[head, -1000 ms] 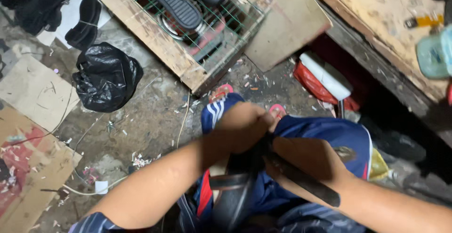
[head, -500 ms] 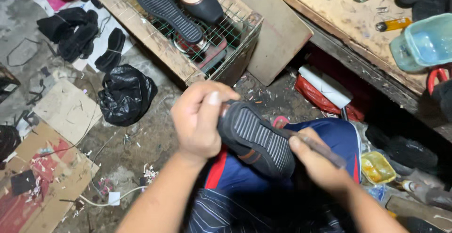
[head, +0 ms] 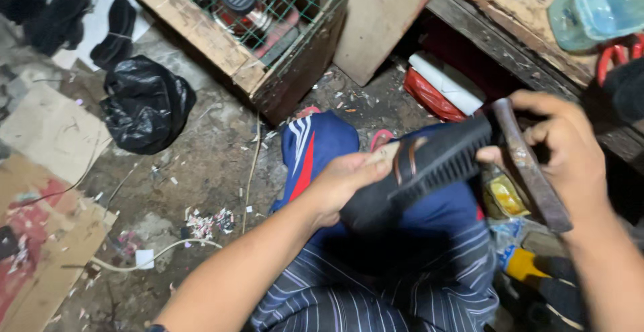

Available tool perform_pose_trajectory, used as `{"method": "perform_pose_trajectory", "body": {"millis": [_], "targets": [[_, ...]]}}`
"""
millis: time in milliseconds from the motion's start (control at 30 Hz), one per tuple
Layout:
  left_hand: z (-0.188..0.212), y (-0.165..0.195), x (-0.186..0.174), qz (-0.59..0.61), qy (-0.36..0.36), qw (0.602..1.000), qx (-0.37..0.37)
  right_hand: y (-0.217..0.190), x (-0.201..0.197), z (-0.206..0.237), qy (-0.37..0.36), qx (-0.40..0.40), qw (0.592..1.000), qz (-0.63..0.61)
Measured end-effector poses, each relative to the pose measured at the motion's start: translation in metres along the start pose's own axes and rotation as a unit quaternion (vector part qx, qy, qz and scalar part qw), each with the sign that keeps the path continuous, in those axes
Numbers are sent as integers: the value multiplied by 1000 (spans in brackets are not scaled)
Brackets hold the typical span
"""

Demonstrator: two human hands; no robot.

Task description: The person sits on the floor of a shoe workshop and attaches rubber soles to shoe uppers. They hold each upper, align a black rubber sole to it, hammer along the sole edge with a claw hammer, press and flex the sole to secure it, and place finished pairs into a wire crate.

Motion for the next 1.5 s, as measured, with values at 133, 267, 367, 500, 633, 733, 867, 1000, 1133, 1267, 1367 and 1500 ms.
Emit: {"method": "perform_pose_trajectory", "body": {"millis": [133,267,367,500,633,733,867,1000,1133,1267,1367,1500], "targets": [[-44,2,-16,13,71,995,74,-15,32,33,-55,50,989,124],[-64,4,-15,-18,69,982,175,-27,70,61,-35,56,998,-21],[-67,-4,-17,5,61,982,180,-11,88,75,-49,89,995,-15],[-75,-9,-20,20,70,983,170,-1,93,80,-52,56,997,-1],[-84,-8,-22,-26,120,977,175,5,105,81,-101,116,978,139],[-85,-2,-16,-78,92,975,189,-4,117,79,-140,139,958,208],[-81,13,-29,-166,171,944,227,-43,113,61,-67,-9,978,199],[-90,15,-28,-118,140,966,185,-28,105,51,-125,46,980,144],[-48,-6,-45,-149,162,975,-21,-41,98,49,-244,100,965,4],[18,35,-32,-194,46,973,114,-106,94,22,-243,26,934,-259],[47,49,-18,-283,1,936,208,-76,116,18,-258,187,936,-151],[48,58,-32,-218,99,938,252,-48,115,46,-135,39,986,-89]]}}
Point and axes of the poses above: each hand's wrist, its own z-axis away from the middle knuckle, its own x-axis out of the palm, y = z × x, the point moved 9 cm from there along -z, towards the middle knuckle, and after that the axes turned 11 degrees about z, right-handed, at the moved point
